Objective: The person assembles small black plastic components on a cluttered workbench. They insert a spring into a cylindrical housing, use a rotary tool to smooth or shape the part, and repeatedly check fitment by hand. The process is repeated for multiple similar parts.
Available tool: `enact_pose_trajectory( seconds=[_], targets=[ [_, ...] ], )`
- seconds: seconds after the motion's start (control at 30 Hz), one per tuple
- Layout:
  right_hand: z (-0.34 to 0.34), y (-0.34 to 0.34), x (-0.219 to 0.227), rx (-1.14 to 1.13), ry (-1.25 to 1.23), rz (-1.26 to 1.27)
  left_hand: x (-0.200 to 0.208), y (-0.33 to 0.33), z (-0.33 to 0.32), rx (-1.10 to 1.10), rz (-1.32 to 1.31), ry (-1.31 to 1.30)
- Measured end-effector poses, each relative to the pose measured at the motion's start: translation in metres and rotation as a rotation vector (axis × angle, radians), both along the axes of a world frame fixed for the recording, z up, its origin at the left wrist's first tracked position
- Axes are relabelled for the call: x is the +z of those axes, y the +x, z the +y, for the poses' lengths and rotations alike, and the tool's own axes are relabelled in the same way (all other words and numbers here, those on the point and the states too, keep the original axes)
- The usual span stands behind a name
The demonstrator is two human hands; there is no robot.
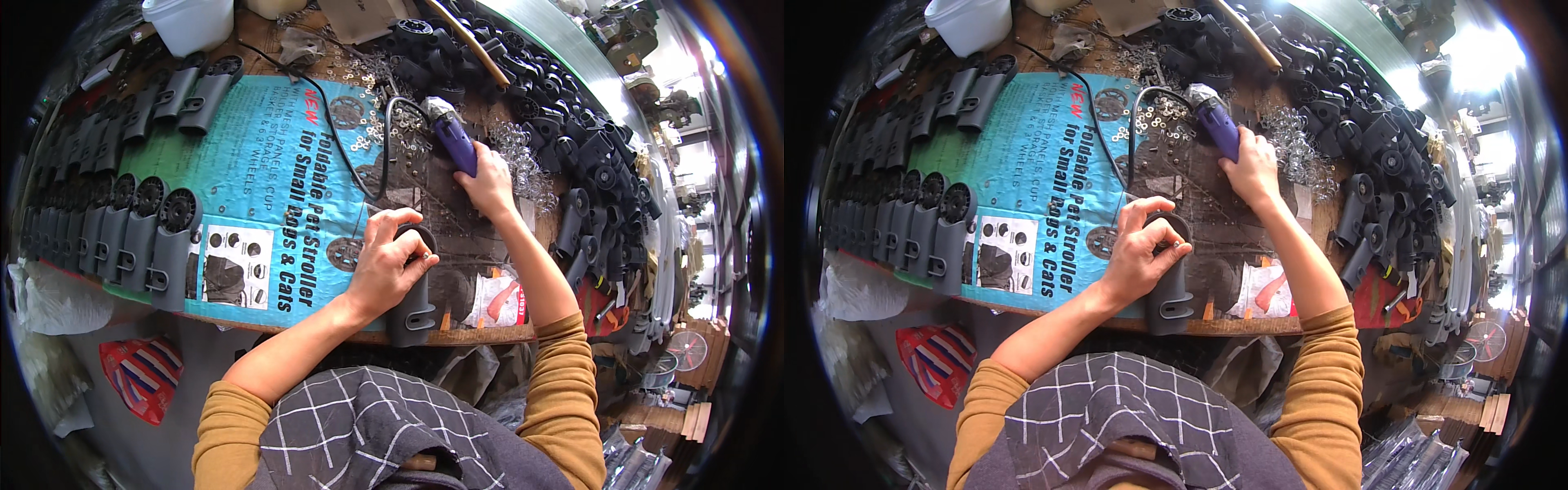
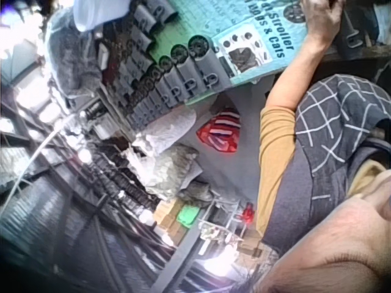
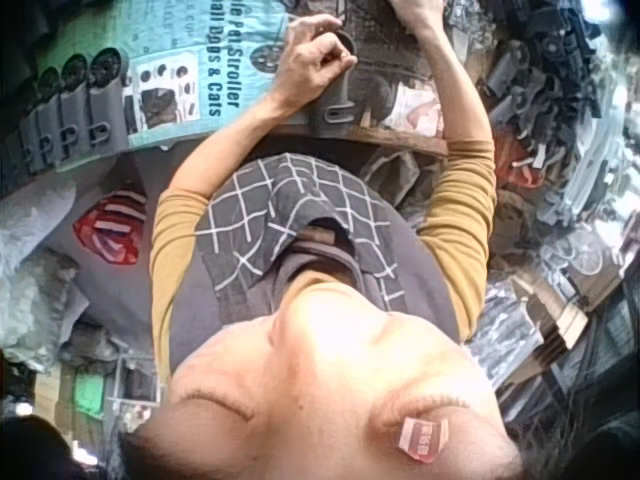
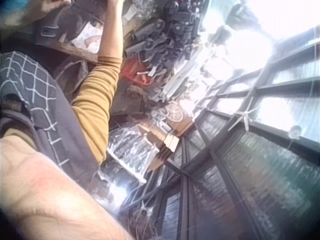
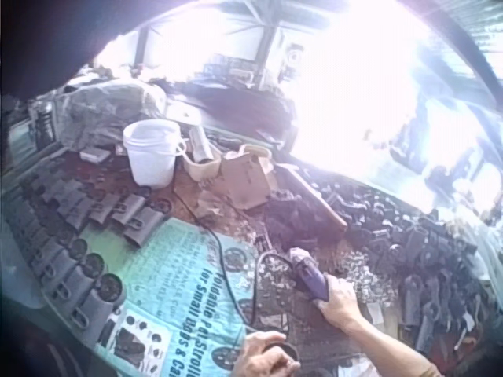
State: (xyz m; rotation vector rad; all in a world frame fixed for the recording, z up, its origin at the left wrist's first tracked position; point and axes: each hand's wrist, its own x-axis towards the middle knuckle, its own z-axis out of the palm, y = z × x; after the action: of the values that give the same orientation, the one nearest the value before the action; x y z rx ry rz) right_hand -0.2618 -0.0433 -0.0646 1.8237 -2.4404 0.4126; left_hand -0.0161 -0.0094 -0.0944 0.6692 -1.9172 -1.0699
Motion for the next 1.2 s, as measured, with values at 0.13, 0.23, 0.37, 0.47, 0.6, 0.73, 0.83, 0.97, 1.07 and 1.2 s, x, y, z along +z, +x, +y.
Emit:
enact_pose_trajectory(
  seconds=[0.13, 0.23, 0.37, 0.47, 0.6, 0.73, 0.83, 0.97, 1.07, 1.2],
  targets=[
    [0.009, 0.003, 0.027, -0.082, 0.018, -0.486, -0.001, 0.001, -0.001, 0.001, 0.016, 0.003],
    [0.049, 0.027, 0.056, -0.083, -0.323, -0.968, -0.001, 0.0, -0.002, -0.01, 0.031, -0.019],
    [0.065, 0.062, 0.048, 0.032, -0.727, -1.056, -0.003, -0.001, -0.001, -0.001, 0.05, -0.036],
    [0.068, 0.073, 0.052, 0.029, -0.716, -1.075, -0.003, -0.001, 0.0, 0.007, 0.043, -0.024],
    [0.088, 0.089, 0.087, 0.339, -0.918, -1.562, -0.003, -0.001, 0.002, 0.024, 0.038, -0.003],
    [0.103, 0.11, 0.11, 0.451, -0.699, -1.571, -0.003, -0.001, 0.001, 0.006, 0.059, -0.011],
    [0.098, 0.115, 0.106, 0.46, -0.669, -1.508, -0.002, 0.001, 0.0, -0.018, 0.022, -0.012],
    [0.094, 0.115, 0.099, 0.437, -0.657, -1.436, -0.002, 0.001, 0.0, -0.023, 0.07, 0.029],
    [0.099, 0.117, 0.104, 0.396, -0.595, -1.418, -0.004, 0.0, -0.001, -0.013, 0.036, -0.001],
    [0.104, 0.121, 0.113, 0.312, -0.597, -1.423, -0.005, 0.0, -0.001, -0.022, 0.028, 0.005]
  ],
)
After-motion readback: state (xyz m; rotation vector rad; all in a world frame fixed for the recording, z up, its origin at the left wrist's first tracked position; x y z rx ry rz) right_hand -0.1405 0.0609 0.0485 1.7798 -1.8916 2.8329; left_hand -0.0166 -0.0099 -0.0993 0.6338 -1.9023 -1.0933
